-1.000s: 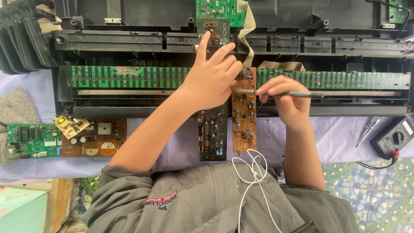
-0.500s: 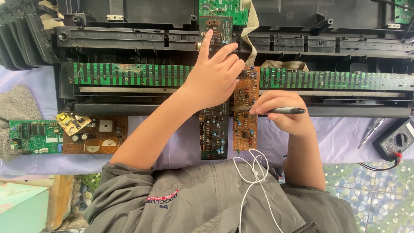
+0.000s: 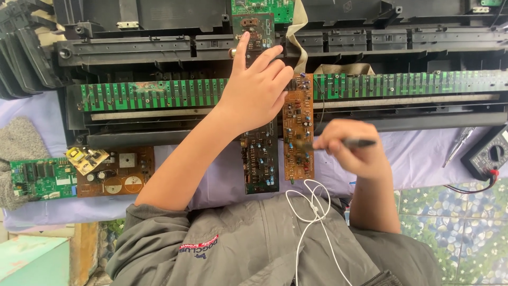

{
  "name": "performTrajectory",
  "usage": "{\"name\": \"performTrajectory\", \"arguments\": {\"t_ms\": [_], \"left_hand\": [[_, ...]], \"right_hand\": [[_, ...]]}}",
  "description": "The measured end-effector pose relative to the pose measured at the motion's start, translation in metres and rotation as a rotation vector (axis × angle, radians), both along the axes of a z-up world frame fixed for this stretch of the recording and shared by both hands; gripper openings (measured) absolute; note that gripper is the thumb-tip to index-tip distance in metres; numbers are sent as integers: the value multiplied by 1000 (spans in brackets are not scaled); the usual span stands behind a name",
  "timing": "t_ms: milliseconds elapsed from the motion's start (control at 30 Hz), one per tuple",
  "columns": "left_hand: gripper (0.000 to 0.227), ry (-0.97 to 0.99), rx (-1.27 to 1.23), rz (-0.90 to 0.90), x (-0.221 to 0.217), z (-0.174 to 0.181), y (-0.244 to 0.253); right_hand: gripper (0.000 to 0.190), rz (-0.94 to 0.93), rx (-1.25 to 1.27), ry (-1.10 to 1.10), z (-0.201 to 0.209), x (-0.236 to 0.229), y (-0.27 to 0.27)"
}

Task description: The person cleans two circuit boards using a brush. They hold one board in their left hand and brush it with their right hand, then switch to the second board and repeat the cleaning process.

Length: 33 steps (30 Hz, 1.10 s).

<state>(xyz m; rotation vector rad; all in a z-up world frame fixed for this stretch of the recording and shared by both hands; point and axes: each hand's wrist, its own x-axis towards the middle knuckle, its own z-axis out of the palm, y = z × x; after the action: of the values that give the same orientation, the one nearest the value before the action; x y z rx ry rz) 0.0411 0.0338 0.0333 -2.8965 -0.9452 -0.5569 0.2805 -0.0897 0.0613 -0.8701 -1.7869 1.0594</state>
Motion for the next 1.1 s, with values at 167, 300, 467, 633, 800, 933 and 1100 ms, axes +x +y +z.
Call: {"name": "performTrajectory", "arguments": {"t_ms": [167,300,467,633,800,933,1100], "left_hand": [[21,-11,6,-12,-1,0,0],[26,-8,41,-10,-1,-4,1],[25,-5,26,-12,-2,-4,2],[22,-34,7,-12,-3,-3,1],[23,-29,2,-17,-2,-4,1],[24,-33,3,-19,-1,-7,0],[25,-10,-2,-13,-1,-5,1]], "right_hand": [[24,54,173,-181,10,-3,-29],[30,221,124,-113,36,-9,-50],[22,241,69,-207,22,-2,-60],[28,91,18,107,3,9,-81],[29,-62,-41,48,0,24,-90],[31,-262,-73,-3,-5,22,-90],[32,-478,-75,196,-19,15,-95]]}}
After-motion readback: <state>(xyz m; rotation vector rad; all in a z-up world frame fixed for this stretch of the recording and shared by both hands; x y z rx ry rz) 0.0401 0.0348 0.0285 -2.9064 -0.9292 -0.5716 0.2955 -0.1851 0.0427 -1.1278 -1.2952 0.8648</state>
